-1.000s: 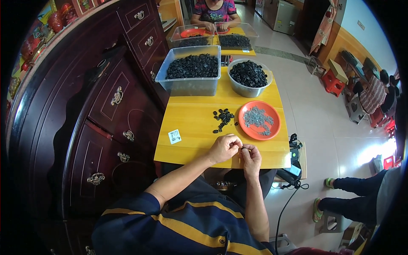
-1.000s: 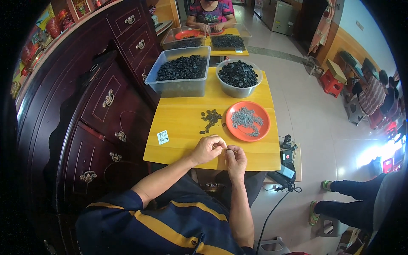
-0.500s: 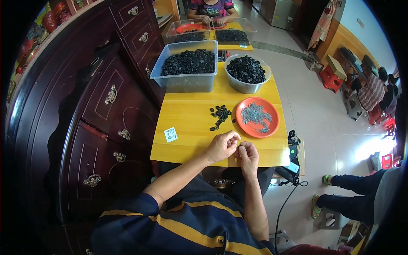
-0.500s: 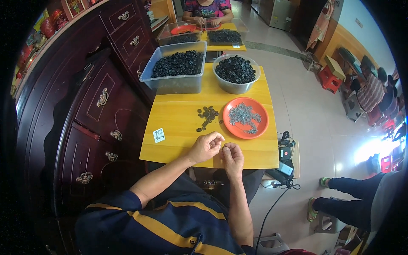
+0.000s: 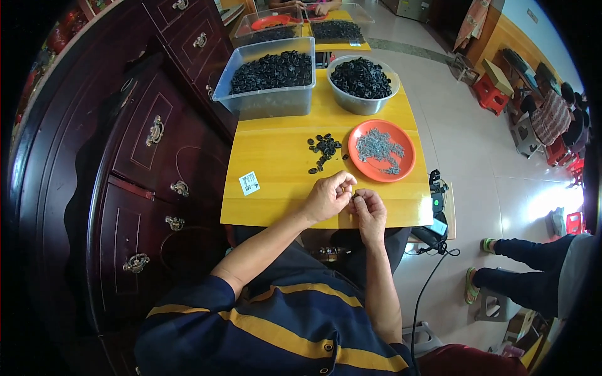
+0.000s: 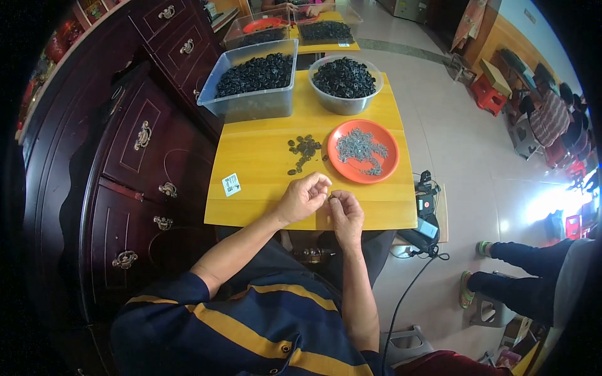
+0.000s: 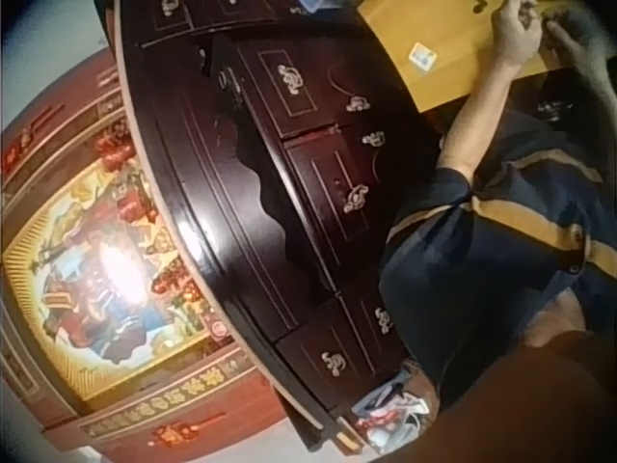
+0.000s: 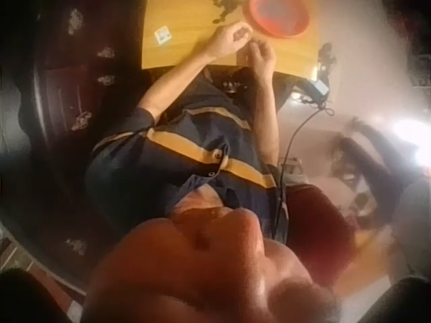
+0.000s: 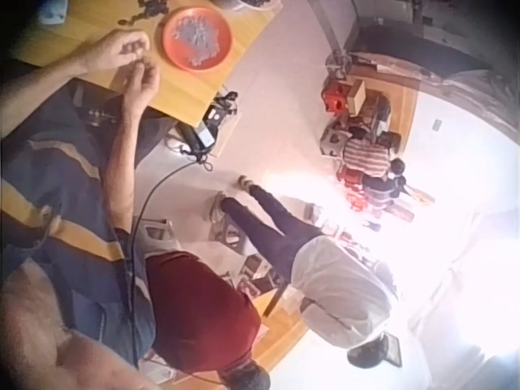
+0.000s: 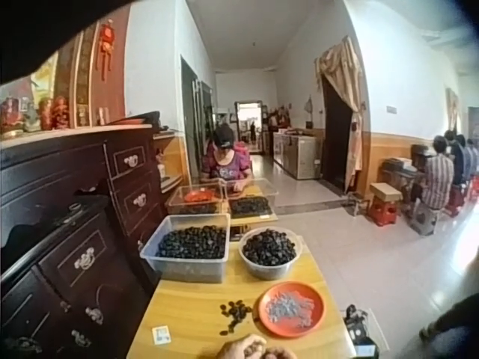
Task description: The person assembles plastic components by hand, inserting pins into the pieces and fitting them together before placing the parts on the table.
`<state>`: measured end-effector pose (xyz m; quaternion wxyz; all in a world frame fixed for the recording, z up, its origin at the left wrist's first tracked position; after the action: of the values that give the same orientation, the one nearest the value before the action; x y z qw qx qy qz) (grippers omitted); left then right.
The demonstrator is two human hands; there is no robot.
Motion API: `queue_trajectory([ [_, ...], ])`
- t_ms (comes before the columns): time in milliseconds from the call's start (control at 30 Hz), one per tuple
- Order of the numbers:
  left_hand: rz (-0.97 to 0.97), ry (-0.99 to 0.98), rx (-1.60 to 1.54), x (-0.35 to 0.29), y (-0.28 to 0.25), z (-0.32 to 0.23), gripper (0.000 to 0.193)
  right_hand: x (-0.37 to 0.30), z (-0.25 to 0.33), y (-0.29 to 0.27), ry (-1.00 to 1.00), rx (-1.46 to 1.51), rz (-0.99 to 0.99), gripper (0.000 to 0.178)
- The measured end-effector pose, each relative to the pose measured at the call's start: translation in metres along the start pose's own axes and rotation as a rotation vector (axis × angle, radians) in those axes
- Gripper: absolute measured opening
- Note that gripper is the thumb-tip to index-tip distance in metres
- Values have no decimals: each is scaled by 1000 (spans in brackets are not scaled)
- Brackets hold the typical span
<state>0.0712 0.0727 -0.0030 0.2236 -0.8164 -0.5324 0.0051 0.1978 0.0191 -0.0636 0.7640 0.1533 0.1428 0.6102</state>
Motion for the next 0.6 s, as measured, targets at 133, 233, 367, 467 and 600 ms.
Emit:
queue_trajectory([
  [133, -30, 70, 1, 0, 1, -1, 20, 0, 0, 0, -8, -30, -19, 10],
  [233, -3, 36, 1, 0, 1, 0, 20, -1, 0, 1, 8, 6, -22, 11],
  [367, 29, 18, 1, -1, 1, 2, 21, -1, 0, 0, 5, -30, -29, 11],
  [467, 17, 0, 20, -1, -1, 4, 22, 0, -1, 0, 14, -20, -37, 11],
  [600, 34, 4, 13, 2, -3, -1, 22, -1, -2, 0, 14, -14, -31, 12],
])
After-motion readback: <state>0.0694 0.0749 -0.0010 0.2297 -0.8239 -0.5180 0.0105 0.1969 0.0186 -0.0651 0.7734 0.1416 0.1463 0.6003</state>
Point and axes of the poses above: each hand's wrist, its own x-axis towards the middle knuckle, its own y-axis out of the palm, z = x × y, the point moved 7 cm from there along x, towards the middle knuckle, and after that the axes turned 4 degrees about x, right-handed, at the moved point
